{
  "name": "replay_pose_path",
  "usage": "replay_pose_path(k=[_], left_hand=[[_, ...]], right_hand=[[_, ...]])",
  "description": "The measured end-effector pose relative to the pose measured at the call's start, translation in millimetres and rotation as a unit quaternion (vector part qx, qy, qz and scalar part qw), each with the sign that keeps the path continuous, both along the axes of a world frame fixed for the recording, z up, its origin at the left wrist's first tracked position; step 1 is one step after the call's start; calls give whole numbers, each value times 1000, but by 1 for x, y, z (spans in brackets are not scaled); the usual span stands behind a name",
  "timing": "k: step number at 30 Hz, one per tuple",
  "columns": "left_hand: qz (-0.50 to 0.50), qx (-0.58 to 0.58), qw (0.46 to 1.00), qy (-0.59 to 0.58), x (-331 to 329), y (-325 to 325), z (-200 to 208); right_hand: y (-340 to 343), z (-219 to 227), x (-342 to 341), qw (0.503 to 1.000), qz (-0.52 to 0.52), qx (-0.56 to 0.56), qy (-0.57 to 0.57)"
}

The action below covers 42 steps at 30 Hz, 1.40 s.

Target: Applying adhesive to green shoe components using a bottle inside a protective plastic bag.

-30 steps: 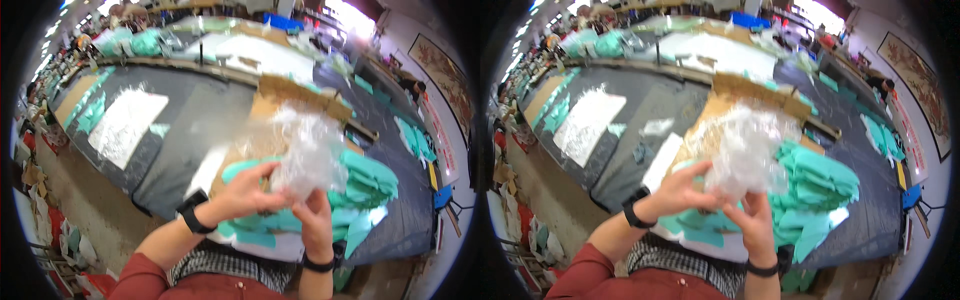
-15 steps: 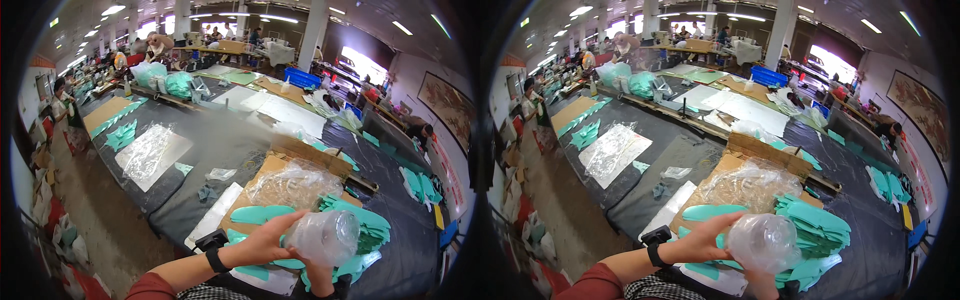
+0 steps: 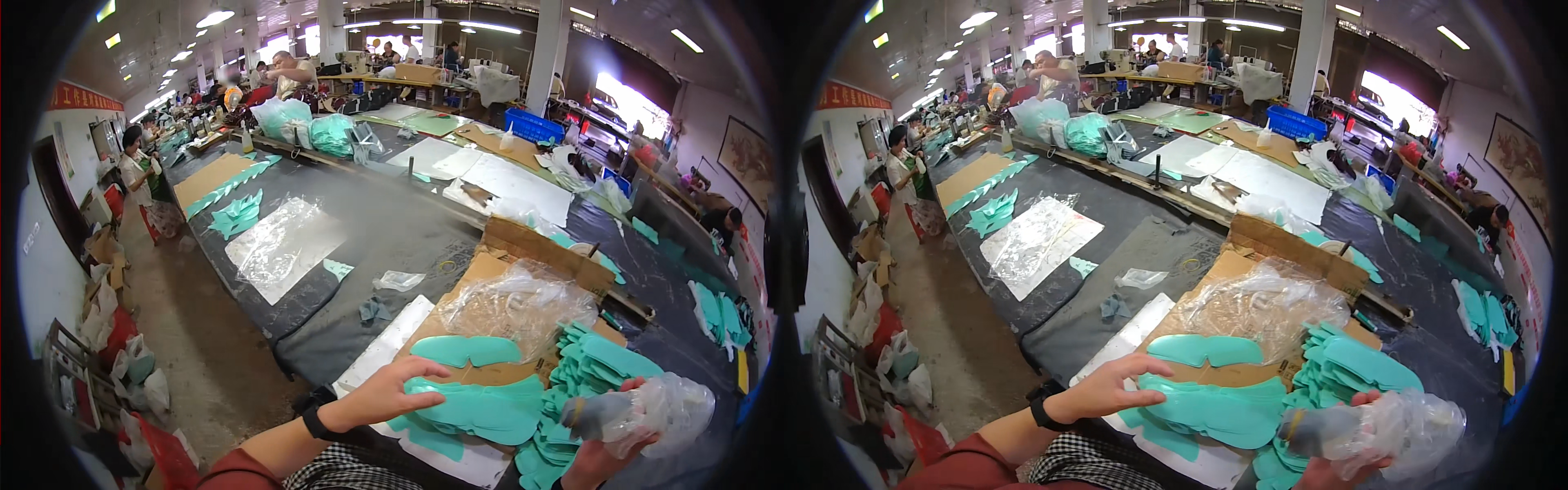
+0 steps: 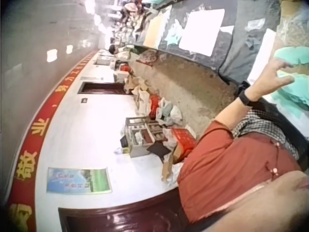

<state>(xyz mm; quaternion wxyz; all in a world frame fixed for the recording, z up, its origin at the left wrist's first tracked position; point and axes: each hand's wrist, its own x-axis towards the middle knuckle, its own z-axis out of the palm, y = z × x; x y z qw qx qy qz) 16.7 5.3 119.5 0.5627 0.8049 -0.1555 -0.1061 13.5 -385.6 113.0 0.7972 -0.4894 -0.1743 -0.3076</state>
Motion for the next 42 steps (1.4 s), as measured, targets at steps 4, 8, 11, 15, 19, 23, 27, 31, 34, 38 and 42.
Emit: replay_pose_path(k=[4, 8, 11, 15, 19, 23, 27, 31, 34, 38, 42], left_hand=[[-79, -26, 994, -67, 6, -28, 22], [-176, -55, 973, -139, 4, -50, 32], [-197, -59, 974, -99, 2, -48, 28], [-170, -52, 982, -62, -6, -40, 13], [-174, -29, 984, -25, -15, -32, 16], [-97, -73, 989, -87, -24, -27, 0], [-90, -68, 987, -113, -32, -28, 1], [-80, -28, 989, -120, -39, -27, 9], [-82, -54, 991, -94, -44, -36, 17], [-110, -37, 987, -112, -47, -43, 13], [-139, -33, 987, -67, -49, -53, 15]], right_hand=[[77, 2, -23, 961, -151, -204, 107], [118, -23, -15, 984, -24, -76, 159], [134, -9, -19, 988, 10, -62, 144], [157, 0, -28, 978, 64, -53, 190], [153, -32, -39, 969, 125, -46, 206], [161, -9, -50, 947, 110, -106, 284], [154, -36, -56, 957, 111, -39, 264], [152, -27, -55, 948, 151, -165, 225], [154, -22, -56, 963, 137, -166, 161], [151, -8, -63, 959, 214, -113, 146], [137, -8, -66, 953, 230, -140, 138]])
